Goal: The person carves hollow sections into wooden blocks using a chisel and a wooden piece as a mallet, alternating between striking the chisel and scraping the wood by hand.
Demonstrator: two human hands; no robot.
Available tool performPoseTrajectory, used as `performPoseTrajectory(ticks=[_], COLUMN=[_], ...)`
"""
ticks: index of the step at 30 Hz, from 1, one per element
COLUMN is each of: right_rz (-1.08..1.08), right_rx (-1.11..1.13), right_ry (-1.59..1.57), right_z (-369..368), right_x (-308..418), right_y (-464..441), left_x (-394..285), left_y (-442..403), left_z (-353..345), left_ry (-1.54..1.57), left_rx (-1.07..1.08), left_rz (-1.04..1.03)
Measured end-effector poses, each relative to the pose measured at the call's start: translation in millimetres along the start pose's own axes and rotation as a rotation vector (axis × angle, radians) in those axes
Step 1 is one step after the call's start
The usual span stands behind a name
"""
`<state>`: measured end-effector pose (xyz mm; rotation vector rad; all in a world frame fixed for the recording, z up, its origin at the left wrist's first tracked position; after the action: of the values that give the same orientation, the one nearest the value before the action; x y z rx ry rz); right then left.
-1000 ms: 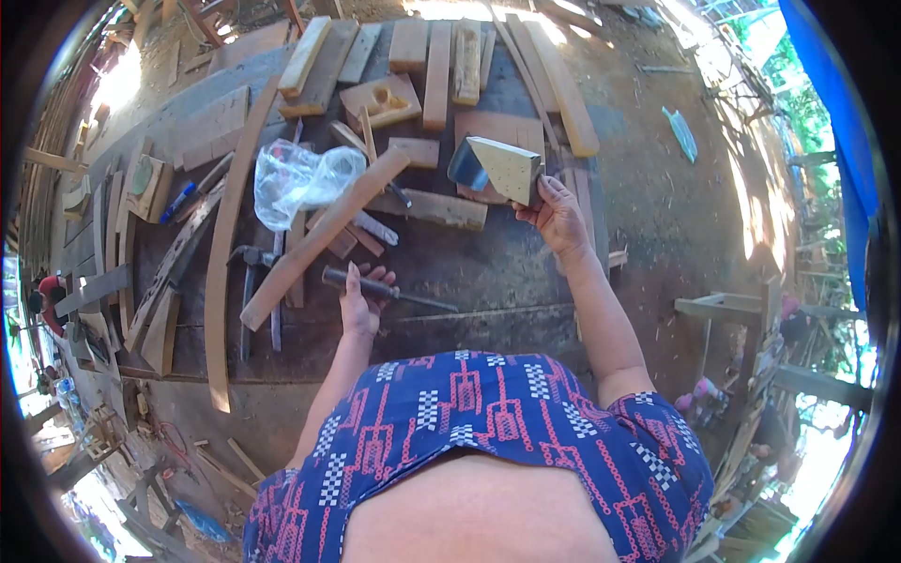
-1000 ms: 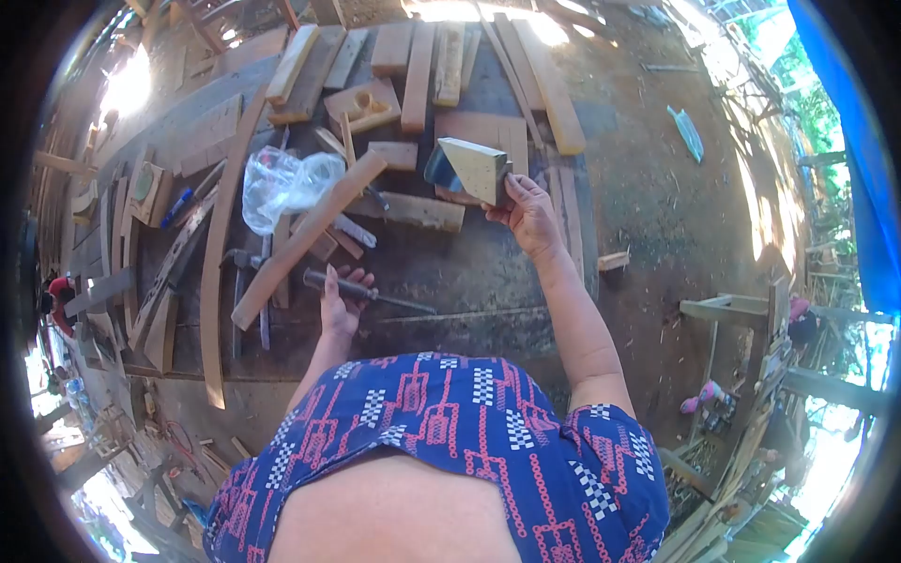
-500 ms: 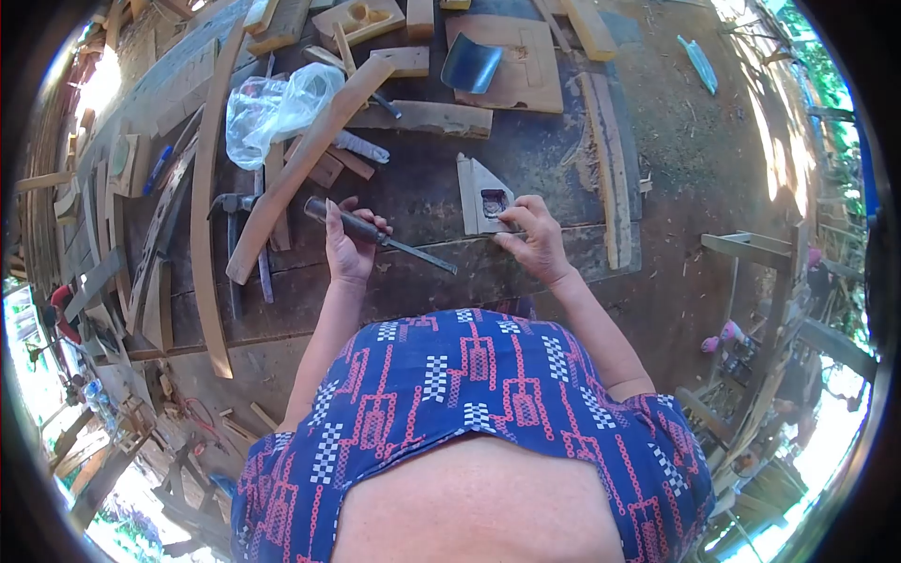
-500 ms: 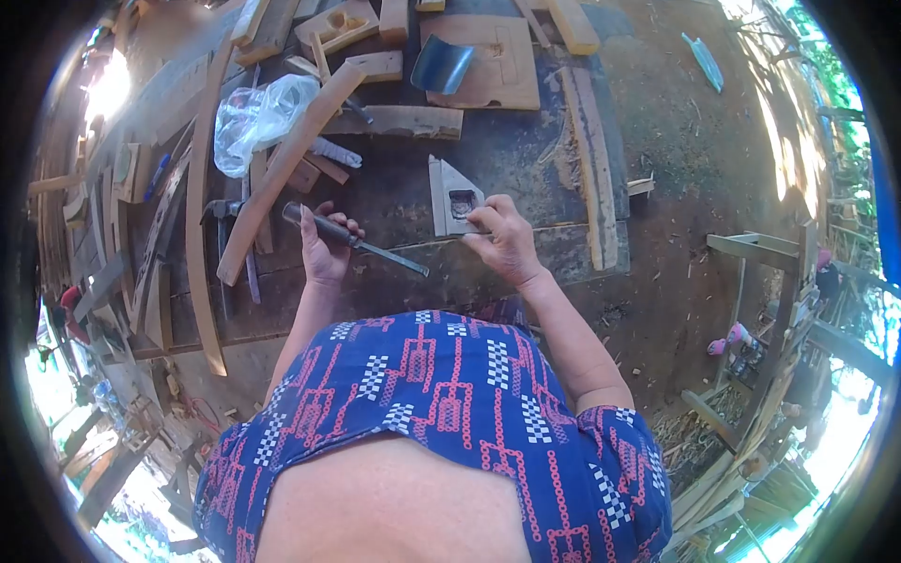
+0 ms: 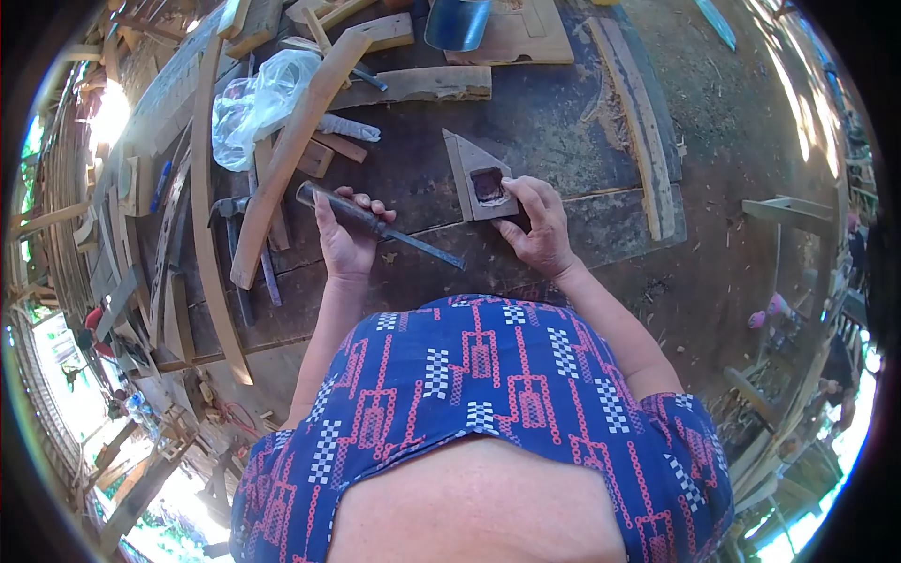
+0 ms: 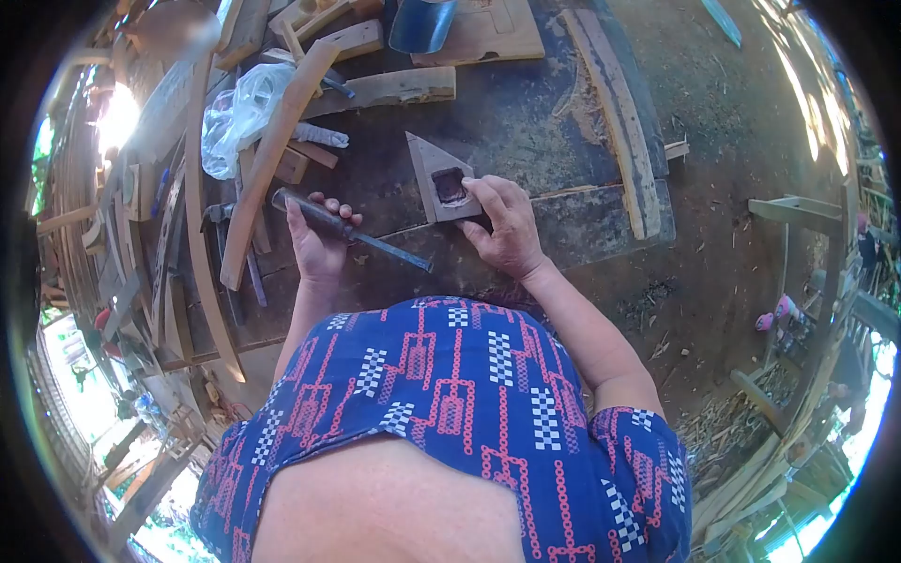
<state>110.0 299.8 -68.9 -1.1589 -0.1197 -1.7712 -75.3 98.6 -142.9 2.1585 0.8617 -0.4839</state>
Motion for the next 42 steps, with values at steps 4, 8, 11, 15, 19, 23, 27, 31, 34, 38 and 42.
performPoseTrajectory(ticks=[4, 8, 11, 15, 19, 23, 27, 31, 34, 38, 42], right_rz=[0.056, 0.132, 0.231, 0.315, 0.372, 0.45, 0.571, 0.619, 0.625, 0.55, 0.518], right_rx=[-0.009, -0.044, -0.019, -0.032, -0.046, -0.031, 0.002, 0.066, 0.069, 0.01, -0.031], right_ry=[0.038, 0.082, 0.14, 0.177, 0.243, 0.244, 0.248, 0.257, 0.267, 0.236, 0.252], right_z=[-0.4, 4.3, -5.7, -4.1, -9.6, -18.4, -30.7, -40.8, -42.7, -39.8, -35.2], right_x=[3.6, 15.7, 15.1, 30.0, 36.5, 47.1, 54.4, 60.8, 58.0, 54.5, 52.0], right_y=[3.7, 9.6, 12.4, 16.9, 20.0, 22.8, 30.2, 37.2, 36.3, 29.0, 28.8], left_x=[2.4, 4.6, 6.3, 3.2, 1.7, -7.5, -20.2, -40.4, -47.0, -34.3, -28.0], left_y=[3.7, 17.7, 7.2, 7.3, -4.3, -3.7, 29.4, 51.0, 47.0, 30.1, 37.5], left_z=[-1.1, -0.5, 4.2, -1.3, -0.2, 17.3, 11.1, 39.1, 78.4, 127.7, 124.2], left_ry=[-0.004, 0.004, 0.021, 0.091, 0.094, 0.139, 0.196, 0.225, 0.284, 0.414, 0.393], left_rx=[0.042, 0.072, 0.114, 0.162, 0.169, -0.085, -0.039, -0.042, -0.119, -0.241, -0.248], left_rz=[0.004, -0.005, -0.031, -0.062, -0.104, -0.146, -0.168, -0.237, -0.252, -0.205, -0.25])
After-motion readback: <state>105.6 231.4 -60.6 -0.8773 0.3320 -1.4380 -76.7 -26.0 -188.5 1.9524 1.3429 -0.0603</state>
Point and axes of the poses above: each hand's wrist, its own y-axis away from the middle knuckle, its own z-axis out of the back of the hand, x = y × z, the point moved 10 cm from there along -y, towards the middle knuckle, and after that the axes turned 5 degrees about -x, right-handed, at the moved point
